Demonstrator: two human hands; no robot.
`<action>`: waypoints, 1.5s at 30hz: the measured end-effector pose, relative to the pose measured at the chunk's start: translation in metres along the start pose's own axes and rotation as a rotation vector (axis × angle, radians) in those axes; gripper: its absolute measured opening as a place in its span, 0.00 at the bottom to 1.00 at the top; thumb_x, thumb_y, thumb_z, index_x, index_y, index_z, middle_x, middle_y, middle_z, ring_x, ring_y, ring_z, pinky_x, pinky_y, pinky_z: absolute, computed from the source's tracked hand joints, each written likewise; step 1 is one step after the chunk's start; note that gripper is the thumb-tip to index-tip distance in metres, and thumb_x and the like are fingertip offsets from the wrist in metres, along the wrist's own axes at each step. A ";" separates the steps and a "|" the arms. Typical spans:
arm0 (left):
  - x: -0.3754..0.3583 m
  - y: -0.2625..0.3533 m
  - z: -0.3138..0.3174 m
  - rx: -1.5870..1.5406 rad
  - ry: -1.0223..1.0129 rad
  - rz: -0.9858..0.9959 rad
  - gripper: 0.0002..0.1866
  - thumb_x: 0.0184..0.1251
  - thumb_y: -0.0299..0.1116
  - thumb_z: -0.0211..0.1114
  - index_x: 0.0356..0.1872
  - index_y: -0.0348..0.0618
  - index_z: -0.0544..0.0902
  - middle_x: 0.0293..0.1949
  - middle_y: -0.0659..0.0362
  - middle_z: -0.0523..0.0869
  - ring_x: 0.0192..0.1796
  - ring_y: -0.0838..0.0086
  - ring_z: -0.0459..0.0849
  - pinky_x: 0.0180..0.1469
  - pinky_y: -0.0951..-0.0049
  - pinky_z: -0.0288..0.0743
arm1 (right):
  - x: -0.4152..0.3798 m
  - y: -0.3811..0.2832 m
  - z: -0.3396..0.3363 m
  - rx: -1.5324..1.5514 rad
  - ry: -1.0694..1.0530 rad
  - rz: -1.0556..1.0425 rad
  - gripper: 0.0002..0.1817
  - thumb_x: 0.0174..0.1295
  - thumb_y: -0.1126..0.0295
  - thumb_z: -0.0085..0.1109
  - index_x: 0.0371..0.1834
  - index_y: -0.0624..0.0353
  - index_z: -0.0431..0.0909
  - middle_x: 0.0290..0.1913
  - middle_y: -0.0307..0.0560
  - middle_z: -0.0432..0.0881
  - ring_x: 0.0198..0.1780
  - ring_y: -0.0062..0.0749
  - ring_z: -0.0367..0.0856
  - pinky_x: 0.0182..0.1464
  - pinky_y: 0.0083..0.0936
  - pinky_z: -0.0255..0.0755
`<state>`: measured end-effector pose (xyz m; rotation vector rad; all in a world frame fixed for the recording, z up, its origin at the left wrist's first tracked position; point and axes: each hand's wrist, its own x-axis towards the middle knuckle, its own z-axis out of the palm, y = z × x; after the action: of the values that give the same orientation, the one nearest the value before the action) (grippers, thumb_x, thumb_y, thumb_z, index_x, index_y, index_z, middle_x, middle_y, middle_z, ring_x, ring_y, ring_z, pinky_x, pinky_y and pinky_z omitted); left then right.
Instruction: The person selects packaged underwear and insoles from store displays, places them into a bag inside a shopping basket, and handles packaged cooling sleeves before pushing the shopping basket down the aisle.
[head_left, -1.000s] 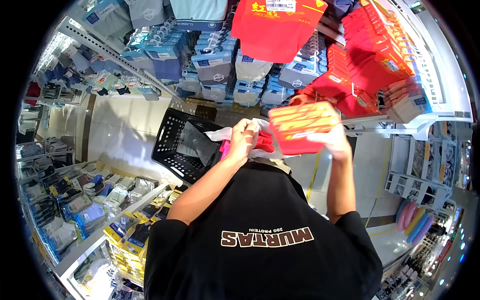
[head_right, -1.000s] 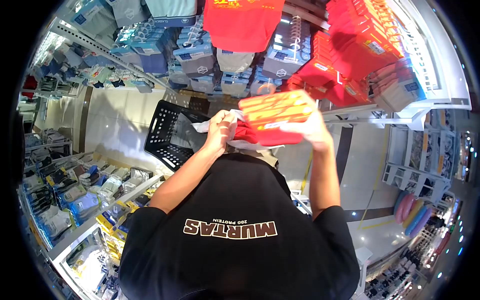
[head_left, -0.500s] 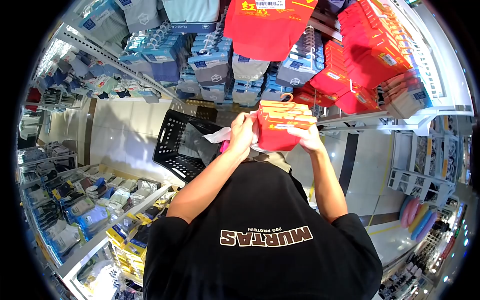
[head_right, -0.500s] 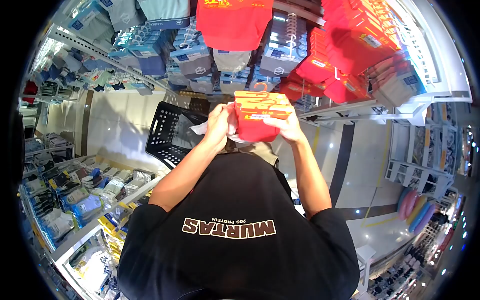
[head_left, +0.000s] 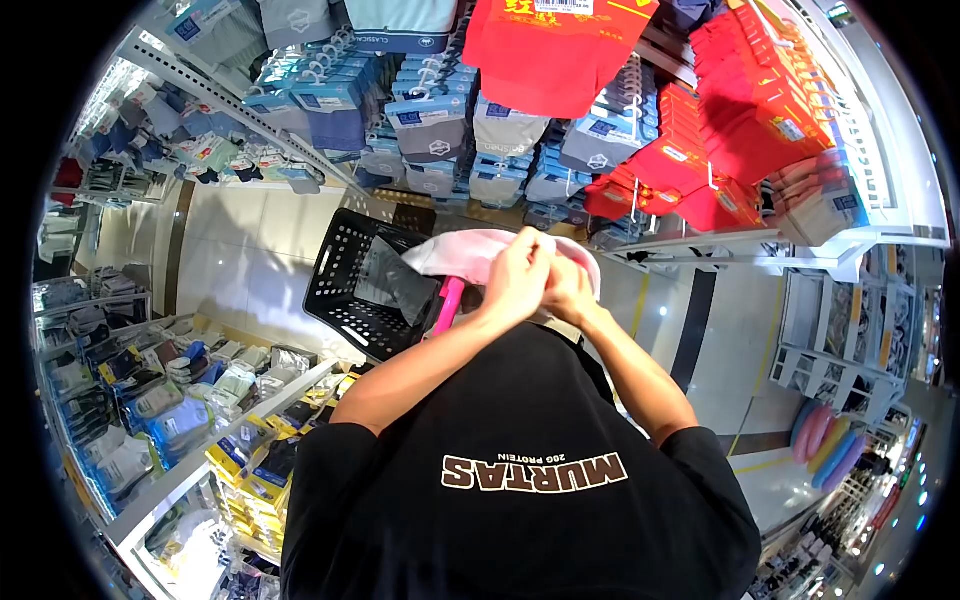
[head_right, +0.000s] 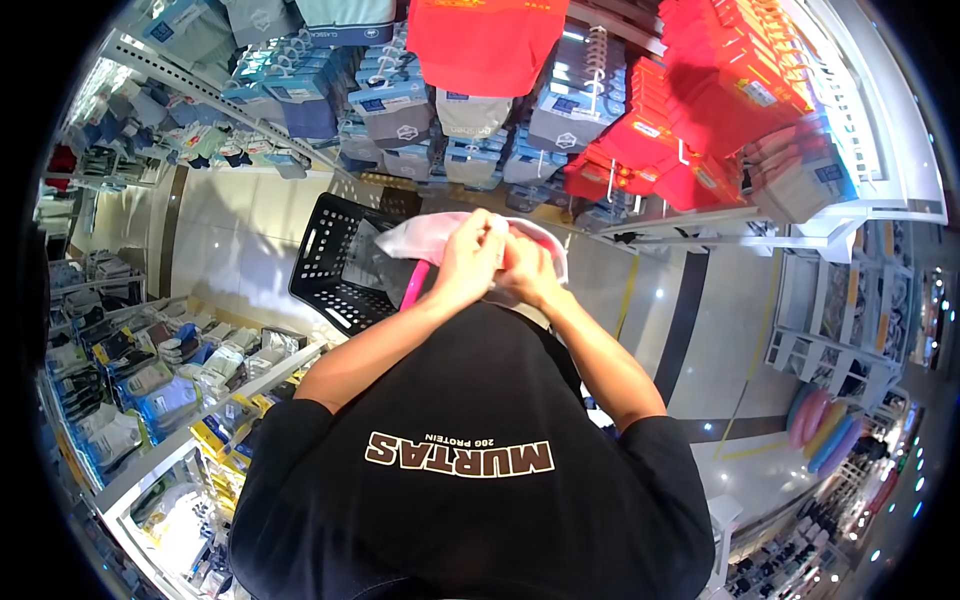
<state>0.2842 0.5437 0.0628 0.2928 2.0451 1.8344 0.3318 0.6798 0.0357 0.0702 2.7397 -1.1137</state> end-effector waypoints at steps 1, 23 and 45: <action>-0.004 0.006 0.004 0.044 0.014 0.051 0.11 0.78 0.35 0.56 0.36 0.40 0.75 0.22 0.64 0.75 0.25 0.82 0.74 0.28 0.77 0.68 | 0.003 0.002 0.012 -0.032 -0.044 0.086 0.21 0.61 0.58 0.60 0.54 0.58 0.77 0.50 0.61 0.82 0.53 0.50 0.83 0.52 0.40 0.75; 0.001 0.074 -0.111 -0.432 0.299 0.155 0.09 0.78 0.32 0.57 0.35 0.40 0.76 0.22 0.66 0.77 0.23 0.84 0.74 0.26 0.81 0.68 | -0.010 -0.113 -0.084 0.514 0.058 -0.244 0.26 0.58 0.75 0.70 0.61 0.65 0.76 0.53 0.53 0.83 0.53 0.36 0.83 0.58 0.29 0.75; -0.024 -0.200 -0.208 -0.354 0.992 -0.335 0.09 0.75 0.33 0.59 0.35 0.39 0.79 0.30 0.61 0.81 0.31 0.78 0.78 0.35 0.73 0.75 | 0.007 -0.095 0.022 0.012 -0.462 -0.355 0.30 0.63 0.60 0.65 0.69 0.47 0.70 0.73 0.50 0.64 0.72 0.50 0.64 0.71 0.42 0.63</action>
<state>0.2391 0.3194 -0.1147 -1.1966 2.0091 2.2765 0.3177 0.5960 0.0838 -0.6145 2.3762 -1.0609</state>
